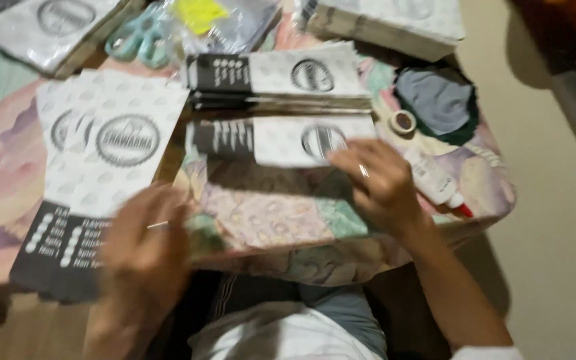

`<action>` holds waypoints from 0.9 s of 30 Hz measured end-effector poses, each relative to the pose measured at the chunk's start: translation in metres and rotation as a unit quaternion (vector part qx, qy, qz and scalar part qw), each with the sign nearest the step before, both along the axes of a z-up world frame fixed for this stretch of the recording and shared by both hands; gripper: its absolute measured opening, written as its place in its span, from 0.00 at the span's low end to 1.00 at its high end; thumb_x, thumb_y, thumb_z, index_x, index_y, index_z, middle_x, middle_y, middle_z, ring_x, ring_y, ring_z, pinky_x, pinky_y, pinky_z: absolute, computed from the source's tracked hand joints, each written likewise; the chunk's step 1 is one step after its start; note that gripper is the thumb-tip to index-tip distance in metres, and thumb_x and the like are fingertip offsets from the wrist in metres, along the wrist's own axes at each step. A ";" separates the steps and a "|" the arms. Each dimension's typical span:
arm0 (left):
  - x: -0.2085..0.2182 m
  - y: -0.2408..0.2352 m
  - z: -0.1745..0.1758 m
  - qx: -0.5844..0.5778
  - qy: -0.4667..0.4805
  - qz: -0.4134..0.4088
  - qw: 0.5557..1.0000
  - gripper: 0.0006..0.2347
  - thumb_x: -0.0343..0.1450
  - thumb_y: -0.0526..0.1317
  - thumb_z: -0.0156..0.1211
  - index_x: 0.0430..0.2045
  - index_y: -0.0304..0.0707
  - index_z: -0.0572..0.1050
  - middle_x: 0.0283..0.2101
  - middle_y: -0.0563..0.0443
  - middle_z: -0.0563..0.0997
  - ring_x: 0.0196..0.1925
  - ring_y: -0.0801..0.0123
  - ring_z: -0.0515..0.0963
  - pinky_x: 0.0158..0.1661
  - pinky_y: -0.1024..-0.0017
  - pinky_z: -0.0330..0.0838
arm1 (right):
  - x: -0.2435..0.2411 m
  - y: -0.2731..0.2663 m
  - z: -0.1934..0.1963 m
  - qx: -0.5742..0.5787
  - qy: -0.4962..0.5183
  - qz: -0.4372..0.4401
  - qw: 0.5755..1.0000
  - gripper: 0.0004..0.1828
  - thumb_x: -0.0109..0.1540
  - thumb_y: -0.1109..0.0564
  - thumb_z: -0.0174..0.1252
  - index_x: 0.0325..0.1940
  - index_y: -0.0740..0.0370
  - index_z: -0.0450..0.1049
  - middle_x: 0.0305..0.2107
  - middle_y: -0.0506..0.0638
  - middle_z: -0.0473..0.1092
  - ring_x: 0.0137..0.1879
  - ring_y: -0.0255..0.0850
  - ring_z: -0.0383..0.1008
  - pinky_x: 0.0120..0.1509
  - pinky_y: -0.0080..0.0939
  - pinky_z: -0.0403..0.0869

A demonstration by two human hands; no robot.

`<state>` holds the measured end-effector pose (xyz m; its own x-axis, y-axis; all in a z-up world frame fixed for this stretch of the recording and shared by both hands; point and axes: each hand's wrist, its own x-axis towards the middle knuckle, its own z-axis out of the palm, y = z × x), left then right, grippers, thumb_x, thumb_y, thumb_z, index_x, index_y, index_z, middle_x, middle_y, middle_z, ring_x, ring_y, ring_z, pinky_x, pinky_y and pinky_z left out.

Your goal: The person assembles flat-pack paper boxes by applying glue to the edges, folding the panels, and pressing them together. They handle multiple boxes one at a time, stacking completed units on the table.

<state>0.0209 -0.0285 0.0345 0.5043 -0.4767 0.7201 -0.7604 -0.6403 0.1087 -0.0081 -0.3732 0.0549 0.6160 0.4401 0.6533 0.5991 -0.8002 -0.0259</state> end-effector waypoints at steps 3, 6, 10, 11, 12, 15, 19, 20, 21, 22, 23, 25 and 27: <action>-0.001 -0.028 -0.023 0.009 0.117 -0.145 0.982 0.27 0.70 0.35 0.66 0.64 0.32 0.64 0.67 0.27 0.70 0.69 0.36 0.71 0.68 0.47 0.69 | -0.035 0.006 -0.009 0.025 0.086 0.026 0.996 0.15 0.62 0.71 0.52 0.52 0.71 0.76 0.45 0.61 0.77 0.54 0.62 0.76 0.56 0.57 0.76; 0.005 -0.054 -0.023 0.102 0.115 -0.189 0.970 0.25 0.66 0.23 0.59 0.61 0.21 0.68 0.66 0.26 0.69 0.71 0.37 0.66 0.71 0.51 0.59 | -0.048 -0.018 -0.030 0.048 0.178 0.009 0.983 0.19 0.59 0.73 0.56 0.53 0.64 0.76 0.56 0.60 0.74 0.68 0.60 0.71 0.75 0.59 0.68; 0.012 -0.064 -0.034 0.074 0.149 -0.193 0.967 0.15 0.71 0.27 0.54 0.52 0.20 0.75 0.60 0.26 0.76 0.66 0.36 0.72 0.65 0.49 0.66 | -0.067 -0.061 -0.003 0.142 0.174 -0.104 0.969 0.09 0.70 0.68 0.55 0.53 0.76 0.75 0.54 0.70 0.73 0.62 0.58 0.75 0.71 0.51 0.73; 0.013 -0.065 -0.034 0.077 0.143 -0.180 0.970 0.13 0.72 0.29 0.56 0.50 0.21 0.76 0.58 0.26 0.77 0.64 0.37 0.74 0.63 0.50 0.69 | -0.070 -0.086 -0.006 0.039 0.168 -0.189 0.967 0.16 0.66 0.67 0.61 0.59 0.73 0.77 0.57 0.67 0.74 0.63 0.58 0.73 0.72 0.55 0.69; 0.015 -0.065 -0.035 0.080 0.136 -0.167 0.973 0.12 0.72 0.31 0.58 0.49 0.22 0.77 0.57 0.27 0.78 0.62 0.38 0.76 0.61 0.51 0.72 | -0.072 -0.111 -0.009 -0.065 0.159 -0.270 0.947 0.25 0.63 0.65 0.66 0.66 0.69 0.79 0.61 0.66 0.74 0.65 0.59 0.72 0.73 0.59 0.64; 0.014 -0.065 -0.034 0.097 0.113 -0.150 0.977 0.07 0.72 0.32 0.57 0.38 0.25 0.80 0.56 0.34 0.80 0.60 0.44 0.77 0.55 0.54 0.72 | -0.074 -0.140 -0.006 -0.061 0.319 -0.377 0.867 0.39 0.62 0.50 0.62 0.75 0.71 0.67 0.63 0.70 0.70 0.65 0.62 0.69 0.64 0.58 0.65; 0.009 -0.068 -0.017 0.112 0.072 -0.127 0.983 0.05 0.74 0.34 0.60 0.37 0.30 0.79 0.44 0.43 0.81 0.42 0.56 0.75 0.36 0.62 0.71 | -0.079 -0.125 0.004 0.072 0.351 -0.390 0.848 0.41 0.55 0.58 0.73 0.72 0.71 0.72 0.59 0.64 0.72 0.28 0.51 0.74 0.25 0.53 0.74; 0.009 -0.069 -0.017 0.103 0.073 -0.122 0.984 0.06 0.76 0.35 0.58 0.32 0.30 0.79 0.41 0.44 0.81 0.40 0.57 0.75 0.33 0.62 0.71 | -0.085 -0.139 -0.008 0.107 0.284 -0.363 0.881 0.31 0.59 0.60 0.76 0.63 0.75 0.74 0.52 0.63 0.71 0.36 0.49 0.73 0.34 0.48 0.73; 0.009 -0.070 -0.017 0.093 0.074 -0.118 0.986 0.10 0.78 0.36 0.57 0.27 0.29 0.79 0.37 0.44 0.81 0.37 0.57 0.75 0.31 0.62 0.72 | -0.091 -0.152 -0.019 0.142 0.214 -0.334 0.907 0.23 0.62 0.63 0.78 0.55 0.79 0.77 0.45 0.61 0.70 0.45 0.47 0.71 0.43 0.43 0.71; 0.011 -0.070 -0.019 0.093 0.076 -0.117 0.986 0.10 0.78 0.36 0.57 0.27 0.29 0.79 0.37 0.44 0.81 0.37 0.57 0.75 0.31 0.62 0.72 | -0.092 -0.160 -0.030 0.142 0.215 -0.334 0.907 0.23 0.62 0.63 0.78 0.55 0.79 0.77 0.45 0.61 0.70 0.45 0.47 0.71 0.43 0.43 0.71; 0.013 -0.069 -0.021 0.114 0.103 -0.111 0.982 0.10 0.78 0.38 0.56 0.31 0.30 0.80 0.37 0.45 0.81 0.37 0.59 0.75 0.28 0.63 0.72 | -0.094 -0.168 -0.040 0.264 0.177 -0.290 0.903 0.26 0.65 0.66 0.75 0.62 0.75 0.70 0.52 0.61 0.69 0.56 0.51 0.72 0.57 0.50 0.75; 0.017 -0.068 -0.023 0.135 0.129 -0.108 0.976 0.11 0.78 0.40 0.55 0.34 0.31 0.81 0.36 0.46 0.81 0.37 0.60 0.75 0.25 0.64 0.73 | -0.098 -0.164 -0.051 0.382 0.136 -0.244 0.881 0.30 0.68 0.70 0.72 0.69 0.72 0.63 0.59 0.61 0.68 0.68 0.54 0.72 0.70 0.57 0.79; 0.020 -0.067 -0.022 0.156 0.199 -0.094 0.963 0.08 0.70 0.40 0.69 0.39 0.41 0.80 0.30 0.51 0.83 0.31 0.65 0.77 0.23 0.73 0.71 | -0.102 -0.141 -0.054 0.520 0.038 -0.239 0.819 0.38 0.65 0.68 0.77 0.71 0.64 0.59 0.60 0.57 0.66 0.66 0.43 0.71 0.74 0.44 0.80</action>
<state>0.0409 -0.0950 0.0127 0.5945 -0.7481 0.2950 -0.8039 -0.5442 0.2399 -0.1104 -0.5139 0.0013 0.6112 -0.6336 0.4743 0.1894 -0.4648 -0.8649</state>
